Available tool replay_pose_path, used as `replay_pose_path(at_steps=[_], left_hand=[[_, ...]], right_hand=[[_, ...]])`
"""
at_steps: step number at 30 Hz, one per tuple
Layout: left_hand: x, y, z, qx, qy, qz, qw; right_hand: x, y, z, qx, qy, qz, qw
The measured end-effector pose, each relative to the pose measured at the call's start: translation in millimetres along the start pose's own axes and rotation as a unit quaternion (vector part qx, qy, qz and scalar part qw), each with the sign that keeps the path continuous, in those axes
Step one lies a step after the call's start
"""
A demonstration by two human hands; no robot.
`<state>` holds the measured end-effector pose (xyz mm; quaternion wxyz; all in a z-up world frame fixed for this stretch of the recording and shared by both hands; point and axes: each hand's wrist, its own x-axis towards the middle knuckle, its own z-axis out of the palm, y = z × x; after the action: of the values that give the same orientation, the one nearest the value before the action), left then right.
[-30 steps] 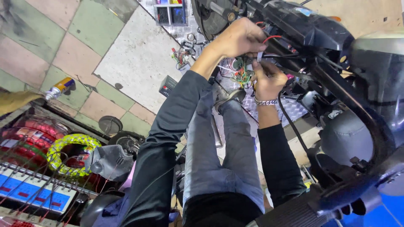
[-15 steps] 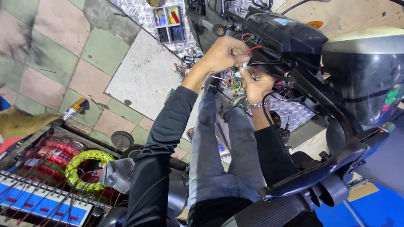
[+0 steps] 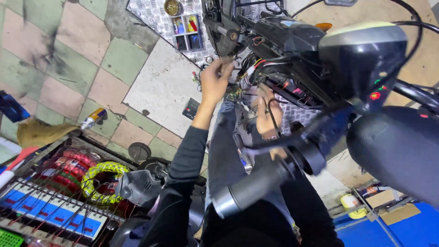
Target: Repairing and testing the electrical wiring harness of a motorcycle, including stripping wires and making connections.
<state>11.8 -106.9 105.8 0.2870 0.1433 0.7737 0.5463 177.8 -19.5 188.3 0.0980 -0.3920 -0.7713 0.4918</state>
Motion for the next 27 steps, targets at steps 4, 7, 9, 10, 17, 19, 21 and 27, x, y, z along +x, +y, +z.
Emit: replay_pose_path(at_steps=[4,7,9,10,17,19,21,27], left_hand=[[-66,24,-1,-0.002,0.054,-0.057,0.997],[-120,38,2,0.019,0.034,-0.060,0.997],[-148,58,15,0.047,0.008,-0.041,0.998],[-165,75,25,0.069,-0.024,-0.116,0.990],[-224,155,88,0.238,0.003,0.250,0.938],[-224,174,87,0.258,0.064,0.309,0.913],[-223,193,78,0.278,0.120,0.366,0.880],[-213,266,37,0.496,0.268,0.238,0.791]], right_hand=[[-50,34,-33,0.089,-0.001,0.091,0.992],[-78,63,-56,0.163,-0.004,0.162,0.973],[-81,59,-77,0.204,-0.002,0.185,0.961],[-83,42,-93,0.170,-0.009,0.126,0.977],[-67,45,-224,-0.088,0.124,-0.112,0.982],[-27,99,-269,-0.185,0.203,-0.216,0.937],[0,101,-309,-0.274,0.282,-0.309,0.866],[56,78,-388,-0.347,0.034,-0.239,0.906]])
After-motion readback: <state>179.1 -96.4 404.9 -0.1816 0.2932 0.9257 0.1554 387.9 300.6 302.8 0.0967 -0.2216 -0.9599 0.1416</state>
